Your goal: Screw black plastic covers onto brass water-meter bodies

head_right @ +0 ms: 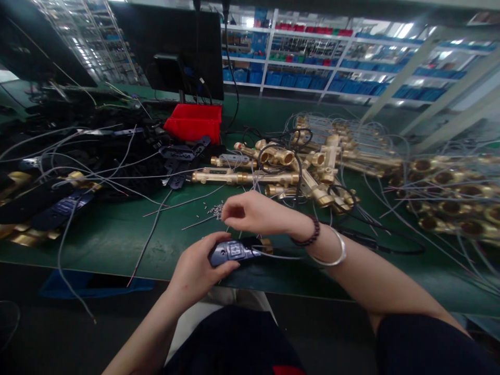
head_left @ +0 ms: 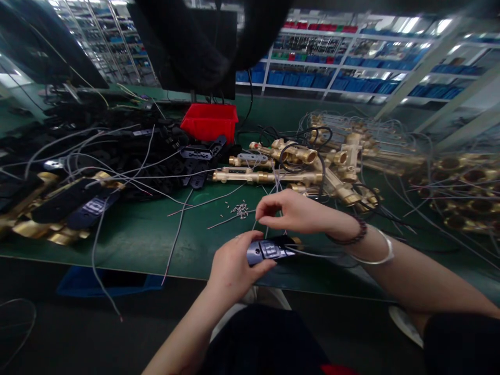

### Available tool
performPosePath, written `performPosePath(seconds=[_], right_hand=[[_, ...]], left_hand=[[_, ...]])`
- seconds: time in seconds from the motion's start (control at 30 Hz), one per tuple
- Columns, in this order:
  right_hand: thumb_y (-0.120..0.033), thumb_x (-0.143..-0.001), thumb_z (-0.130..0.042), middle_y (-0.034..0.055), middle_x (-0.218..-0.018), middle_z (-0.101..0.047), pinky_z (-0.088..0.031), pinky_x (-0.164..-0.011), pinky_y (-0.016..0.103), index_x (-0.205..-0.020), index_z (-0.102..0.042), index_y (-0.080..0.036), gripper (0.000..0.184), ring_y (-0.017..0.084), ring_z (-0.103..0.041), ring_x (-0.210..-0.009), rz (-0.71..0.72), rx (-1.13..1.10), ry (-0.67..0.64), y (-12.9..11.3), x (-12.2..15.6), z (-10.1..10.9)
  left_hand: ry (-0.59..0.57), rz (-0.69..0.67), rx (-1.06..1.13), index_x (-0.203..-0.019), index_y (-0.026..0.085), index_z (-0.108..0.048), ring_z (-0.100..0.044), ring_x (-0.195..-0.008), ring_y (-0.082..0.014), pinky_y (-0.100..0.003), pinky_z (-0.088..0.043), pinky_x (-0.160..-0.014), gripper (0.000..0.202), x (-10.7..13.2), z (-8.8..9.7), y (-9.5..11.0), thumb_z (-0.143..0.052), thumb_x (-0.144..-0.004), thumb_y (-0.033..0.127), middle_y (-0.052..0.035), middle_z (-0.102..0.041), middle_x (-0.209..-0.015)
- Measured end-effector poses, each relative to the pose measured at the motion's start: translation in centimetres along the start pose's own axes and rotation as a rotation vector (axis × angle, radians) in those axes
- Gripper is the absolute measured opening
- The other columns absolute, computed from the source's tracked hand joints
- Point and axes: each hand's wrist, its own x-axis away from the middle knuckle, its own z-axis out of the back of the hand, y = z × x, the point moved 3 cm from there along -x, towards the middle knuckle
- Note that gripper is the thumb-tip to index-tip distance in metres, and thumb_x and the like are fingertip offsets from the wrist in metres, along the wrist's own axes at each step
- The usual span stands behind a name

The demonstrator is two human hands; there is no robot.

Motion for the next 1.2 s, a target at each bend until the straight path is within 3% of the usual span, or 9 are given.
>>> performPosePath(seconds=[0.2,0.43,0.53,0.63,0.7,0.8,0.9,1.03,1.2], right_hand=[[-0.015,-0.076,-0.065,0.0022,-0.072,-0.062,-0.041,-0.063,0.021,-0.074,-0.071,-0.013,0.006,0.011,-0.055,-0.068,0.088,0.017,-0.127,-2.3,1.2,-1.9],[-0.021,-0.066,-0.075,-0.0007,-0.065,-0.06,-0.037,-0.051,0.019,-0.071,-0.073,-0.013,0.009,0.009,-0.052,-0.059,-0.173,-0.113,-0.06,-1.3,0.5,-3.3],[-0.021,-0.074,-0.07,0.0022,-0.07,-0.064,-0.043,-0.062,0.021,-0.078,-0.075,-0.014,0.009,0.012,-0.057,-0.067,-0.049,-0.037,0.096,-1.4,1.7,-3.0],[-0.016,-0.084,-0.057,0.0063,-0.084,-0.068,-0.047,-0.076,0.026,-0.09,-0.073,-0.014,0.017,0.015,-0.061,-0.082,-0.002,0.117,0.383,0.3,4.4,-1.4],[-0.01,-0.086,-0.049,0.0085,-0.096,-0.07,-0.048,-0.084,0.03,-0.098,-0.071,-0.013,0.025,0.017,-0.063,-0.091,-0.15,0.194,0.562,3.0,6.9,0.1],[-0.008,-0.085,-0.047,0.0117,-0.104,-0.069,-0.049,-0.09,0.036,-0.104,-0.068,-0.01,0.029,0.021,-0.064,-0.096,-0.459,0.297,0.658,7.4,11.1,1.3],[-0.017,-0.087,-0.047,0.0134,-0.115,-0.065,-0.047,-0.094,0.041,-0.115,-0.062,-0.011,0.032,0.025,-0.061,-0.105,-0.506,0.391,0.617,9.5,14.0,0.8],[-0.026,-0.091,-0.045,0.0124,-0.126,-0.058,-0.043,-0.096,0.044,-0.129,-0.051,-0.015,0.04,0.026,-0.055,-0.112,-0.473,0.542,0.448,8.9,15.2,-1.1],[-0.009,-0.082,-0.044,0.0156,-0.118,-0.054,-0.045,-0.086,0.038,-0.118,-0.058,-0.015,0.04,0.025,-0.057,-0.098,-0.731,0.583,0.334,7.3,15.6,-1.7]], left_hand=[[-0.035,0.088,-0.028,-0.098,0.021,-0.062,-0.064,-0.085,-0.0223,-0.03,-0.047,-0.073,0.03,-0.2,0.2,0.1,-0.071,-0.07,0.026,-0.0027,-0.069,-0.092],[-0.024,0.084,0.011,-0.102,0.022,-0.062,-0.063,-0.087,-0.0216,-0.03,-0.046,-0.074,0.03,-0.1,0.3,-0.5,-0.064,-0.072,0.025,-0.0031,-0.069,-0.095],[-0.026,0.087,0.034,-0.107,0.023,-0.06,-0.063,-0.09,-0.0222,-0.032,-0.046,-0.078,0.036,-0.2,0.3,-0.9,-0.062,-0.072,0.029,-0.0032,-0.069,-0.101],[-0.024,0.115,0.029,-0.108,0.024,-0.06,-0.063,-0.094,-0.0236,-0.035,-0.046,-0.082,0.037,-0.4,0.3,-1.2,-0.06,-0.072,0.033,-0.0036,-0.068,-0.105],[-0.026,0.133,0.02,-0.108,0.024,-0.06,-0.062,-0.095,-0.0247,-0.037,-0.046,-0.084,0.039,-0.5,0.4,-1.4,-0.059,-0.071,0.035,-0.0042,-0.068,-0.107],[-0.019,0.143,0.008,-0.108,0.024,-0.061,-0.063,-0.095,-0.0255,-0.038,-0.047,-0.084,0.04,-0.6,0.4,-1.6,-0.058,-0.071,0.038,-0.0048,-0.068,-0.107],[-0.011,0.137,-0.009,-0.107,0.024,-0.062,-0.063,-0.093,-0.0255,-0.038,-0.047,-0.083,0.04,-0.6,0.4,-1.8,-0.057,-0.071,0.04,-0.0047,-0.068,-0.105],[-0.005,0.145,-0.044,-0.107,0.023,-0.062,-0.064,-0.09,-0.0254,-0.037,-0.049,-0.079,0.041,-0.5,0.5,-1.9,-0.056,-0.071,0.043,-0.0052,-0.069,-0.104],[0.001,0.109,-0.06,-0.107,0.024,-0.061,-0.066,-0.086,-0.0244,-0.035,-0.051,-0.075,0.041,-0.6,0.8,-2.1,-0.056,-0.074,0.047,-0.005,-0.07,-0.101]])
